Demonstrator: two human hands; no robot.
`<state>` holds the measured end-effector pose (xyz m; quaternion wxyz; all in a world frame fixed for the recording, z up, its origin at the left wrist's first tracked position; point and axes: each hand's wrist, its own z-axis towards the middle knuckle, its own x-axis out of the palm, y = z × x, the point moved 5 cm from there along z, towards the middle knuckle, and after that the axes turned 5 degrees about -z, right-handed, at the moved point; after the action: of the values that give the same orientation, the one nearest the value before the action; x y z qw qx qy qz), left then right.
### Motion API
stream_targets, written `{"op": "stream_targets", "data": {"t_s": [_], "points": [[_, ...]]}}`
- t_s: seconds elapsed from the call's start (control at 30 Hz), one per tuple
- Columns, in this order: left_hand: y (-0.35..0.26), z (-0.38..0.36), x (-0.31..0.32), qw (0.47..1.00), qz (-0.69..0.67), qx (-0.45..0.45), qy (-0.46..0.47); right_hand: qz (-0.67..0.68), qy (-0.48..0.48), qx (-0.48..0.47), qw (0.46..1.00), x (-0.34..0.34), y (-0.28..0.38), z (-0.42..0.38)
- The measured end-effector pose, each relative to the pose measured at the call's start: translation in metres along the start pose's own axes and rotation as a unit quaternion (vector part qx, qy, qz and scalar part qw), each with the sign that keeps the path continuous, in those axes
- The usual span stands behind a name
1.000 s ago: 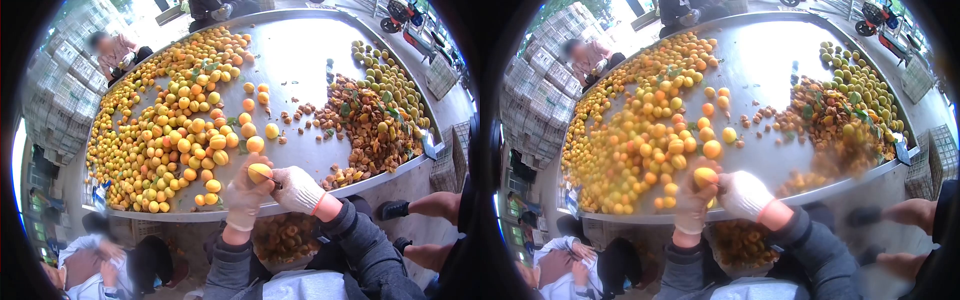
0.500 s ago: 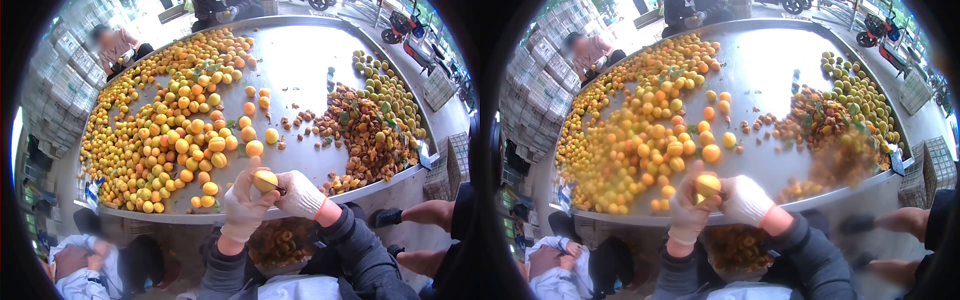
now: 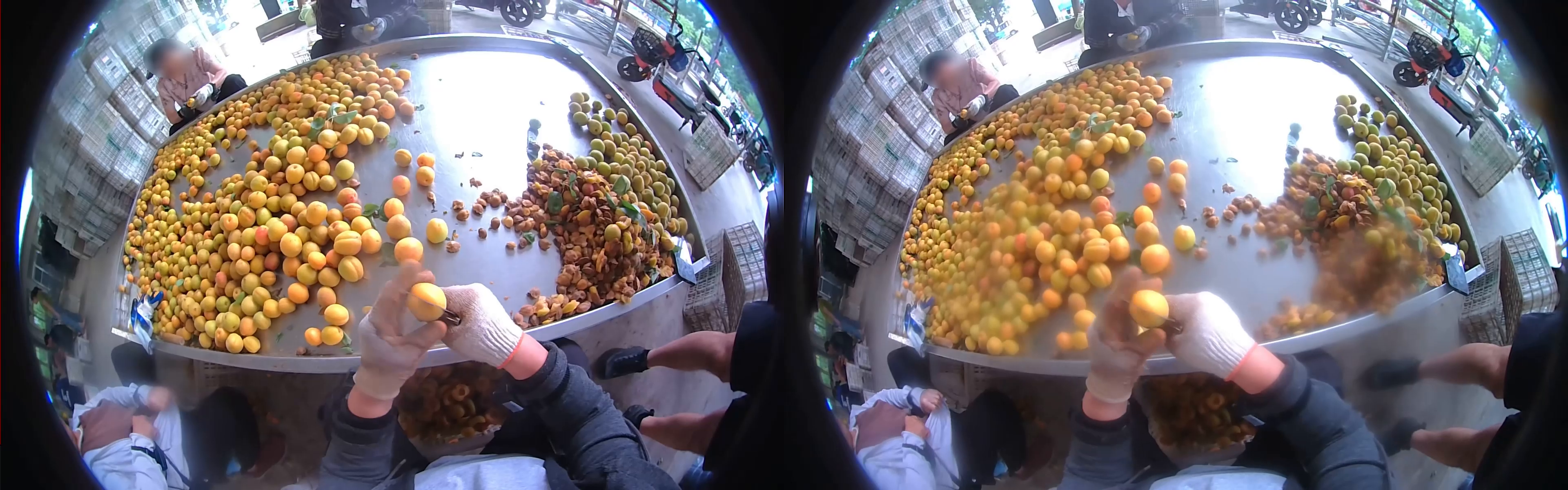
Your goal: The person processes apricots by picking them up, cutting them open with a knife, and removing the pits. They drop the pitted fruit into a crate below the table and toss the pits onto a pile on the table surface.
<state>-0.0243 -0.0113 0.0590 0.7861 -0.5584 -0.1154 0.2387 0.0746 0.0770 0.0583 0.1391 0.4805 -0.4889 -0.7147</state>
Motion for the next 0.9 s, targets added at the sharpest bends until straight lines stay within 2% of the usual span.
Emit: {"op": "stream_targets", "data": {"t_s": [0.07,0.17,0.23,0.3,0.37,0.4,0.47,0.53,0.67,0.7,0.73,0.77,0.83,0.9], "points": [[0.005,-0.001,0.005,0.958,-0.26,-0.118,-0.024,0.003,-0.019,-0.007,1.0,-0.001,0.003,0.0],[0.016,-0.005,0.008,0.949,-0.276,-0.154,-0.018,-0.005,-0.022,0.011,1.0,0.001,0.002,0.001],[0.018,-0.008,0.006,0.953,-0.256,-0.162,-0.027,-0.052,-0.019,0.012,0.998,0.006,-0.003,0.0],[0.013,-0.007,0.004,0.956,-0.239,-0.165,-0.037,-0.045,-0.03,-0.001,0.999,0.008,-0.002,-0.002],[-0.003,-0.003,0.002,0.999,0.002,-0.026,-0.03,-0.038,-0.043,-0.013,0.998,0.007,-0.002,-0.002],[-0.001,-0.003,0.003,0.999,0.0,-0.026,-0.028,-0.06,-0.04,-0.019,0.997,0.008,-0.001,-0.001],[-0.005,-0.001,0.005,0.994,0.086,0.047,-0.04,-0.082,-0.038,-0.024,0.996,0.007,0.001,0.0],[-0.007,0.0,0.007,0.996,0.07,0.038,-0.046,-0.069,-0.006,0.004,0.998,0.007,0.002,0.001],[-0.007,0.001,0.006,0.998,0.048,0.004,-0.045,-0.057,0.025,-0.005,0.998,0.009,-0.005,0.007],[-0.006,0.002,0.004,0.998,0.048,0.004,-0.046,-0.023,0.073,-0.029,0.997,0.015,-0.012,0.011],[-0.001,0.004,0.002,0.998,-0.025,-0.042,-0.038,0.013,0.12,-0.054,0.991,0.02,-0.014,0.012],[0.004,0.005,0.0,0.991,-0.098,-0.088,-0.029,0.013,0.12,-0.054,0.991,0.02,-0.016,0.011],[0.003,0.006,-0.005,0.989,-0.116,-0.086,0.0,0.078,0.167,-0.08,0.98,0.021,-0.009,0.012],[0.001,0.007,-0.005,0.987,-0.135,-0.084,0.031,0.068,0.145,-0.103,0.982,0.016,-0.003,0.012]]}}
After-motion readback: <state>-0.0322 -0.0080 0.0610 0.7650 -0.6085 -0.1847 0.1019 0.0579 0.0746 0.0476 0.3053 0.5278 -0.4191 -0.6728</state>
